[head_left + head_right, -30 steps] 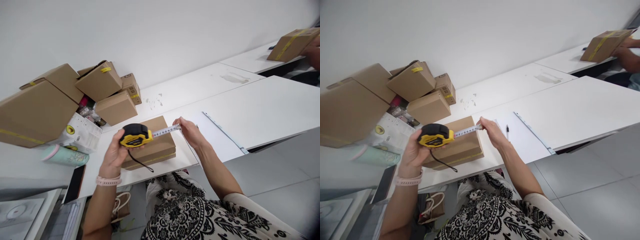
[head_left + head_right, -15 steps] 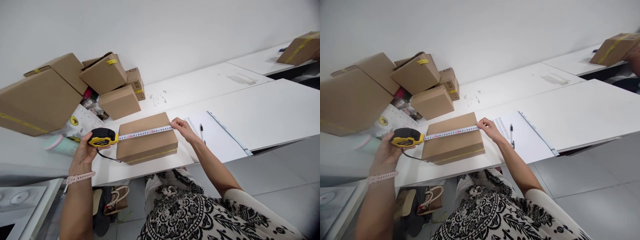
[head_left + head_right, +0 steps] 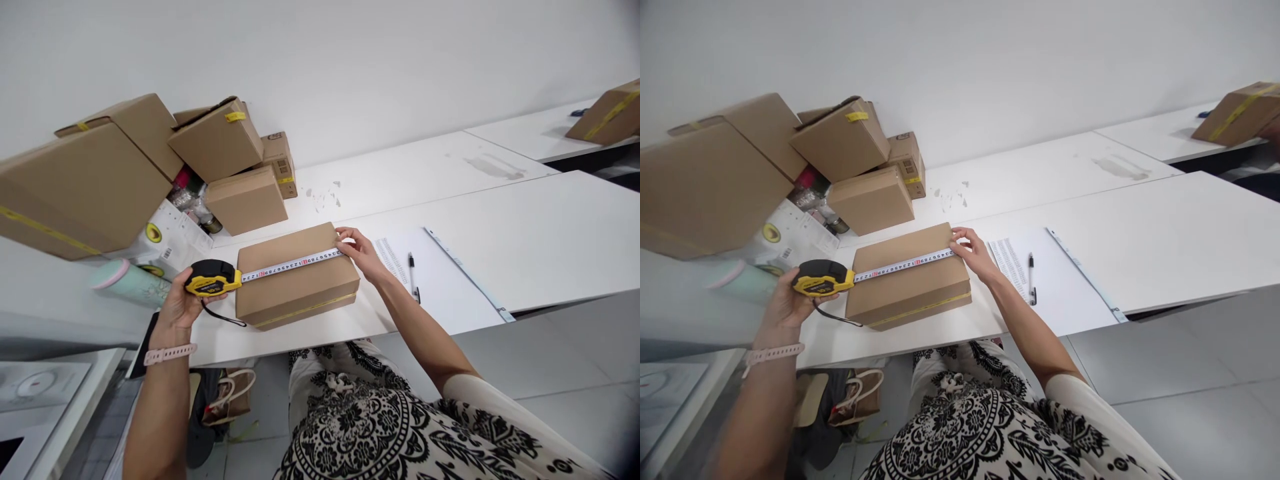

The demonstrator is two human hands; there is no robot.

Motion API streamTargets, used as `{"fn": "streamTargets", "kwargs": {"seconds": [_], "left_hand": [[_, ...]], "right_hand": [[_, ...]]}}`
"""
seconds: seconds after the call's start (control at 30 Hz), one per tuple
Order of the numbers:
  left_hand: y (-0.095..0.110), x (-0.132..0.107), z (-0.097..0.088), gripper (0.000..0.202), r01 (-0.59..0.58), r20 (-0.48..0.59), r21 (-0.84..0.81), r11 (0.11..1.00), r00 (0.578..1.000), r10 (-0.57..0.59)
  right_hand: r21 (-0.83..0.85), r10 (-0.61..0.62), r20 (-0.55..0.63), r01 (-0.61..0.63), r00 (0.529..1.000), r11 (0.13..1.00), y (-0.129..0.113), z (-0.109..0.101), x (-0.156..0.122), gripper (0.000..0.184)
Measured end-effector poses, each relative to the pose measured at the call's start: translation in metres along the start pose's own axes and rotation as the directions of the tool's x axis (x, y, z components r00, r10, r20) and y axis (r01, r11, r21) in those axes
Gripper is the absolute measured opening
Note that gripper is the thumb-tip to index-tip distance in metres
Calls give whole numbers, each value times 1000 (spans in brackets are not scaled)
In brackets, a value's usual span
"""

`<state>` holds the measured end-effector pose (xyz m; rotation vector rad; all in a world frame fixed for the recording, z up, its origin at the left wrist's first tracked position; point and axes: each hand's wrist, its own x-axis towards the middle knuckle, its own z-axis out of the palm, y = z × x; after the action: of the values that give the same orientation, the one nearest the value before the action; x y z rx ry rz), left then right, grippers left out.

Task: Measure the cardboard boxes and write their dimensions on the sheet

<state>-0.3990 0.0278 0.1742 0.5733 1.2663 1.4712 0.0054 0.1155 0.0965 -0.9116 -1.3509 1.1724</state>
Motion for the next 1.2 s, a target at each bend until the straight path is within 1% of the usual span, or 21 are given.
{"fn": "streamTargets", "kwargs": {"seconds": [0.07,0.13,0.23,0.33,0.4,0.5,0.63,0.73,0.97,1.2], "left_hand": [[-1,0,-2,24,6,-29,5,1000,1000,-6],[-2,-3,-2,25,9,-49,9,1000,999,-8],[-1,-11,-2,24,-2,-70,28,1000,998,4],[2,-24,-5,25,-57,-60,61,996,996,61],[5,-32,-9,30,-89,-38,85,992,995,93],[10,-39,-22,37,-111,-29,106,988,993,114],[13,-35,-42,40,-110,-55,110,988,992,117],[10,-30,-50,37,-84,-79,112,990,992,94],[9,-31,-52,40,-31,-63,118,993,997,39],[5,-30,-51,43,-19,-118,108,994,993,32]], "right_hand": [[54,29,68,-33,997,998,4,2,4,33],[69,25,105,-32,994,997,7,2,7,30],[33,3,134,-7,991,999,10,3,8,25],[-3,-17,152,18,988,1000,11,5,8,23],[-20,-41,158,45,987,999,12,7,8,24],[-30,-55,165,61,985,998,14,11,7,25],[-2,-31,150,31,988,1000,15,13,7,20],[3,-36,132,36,991,999,15,14,7,17],[33,-32,108,29,994,999,14,16,5,17],[43,-36,103,32,994,999,14,17,7,19]]}}
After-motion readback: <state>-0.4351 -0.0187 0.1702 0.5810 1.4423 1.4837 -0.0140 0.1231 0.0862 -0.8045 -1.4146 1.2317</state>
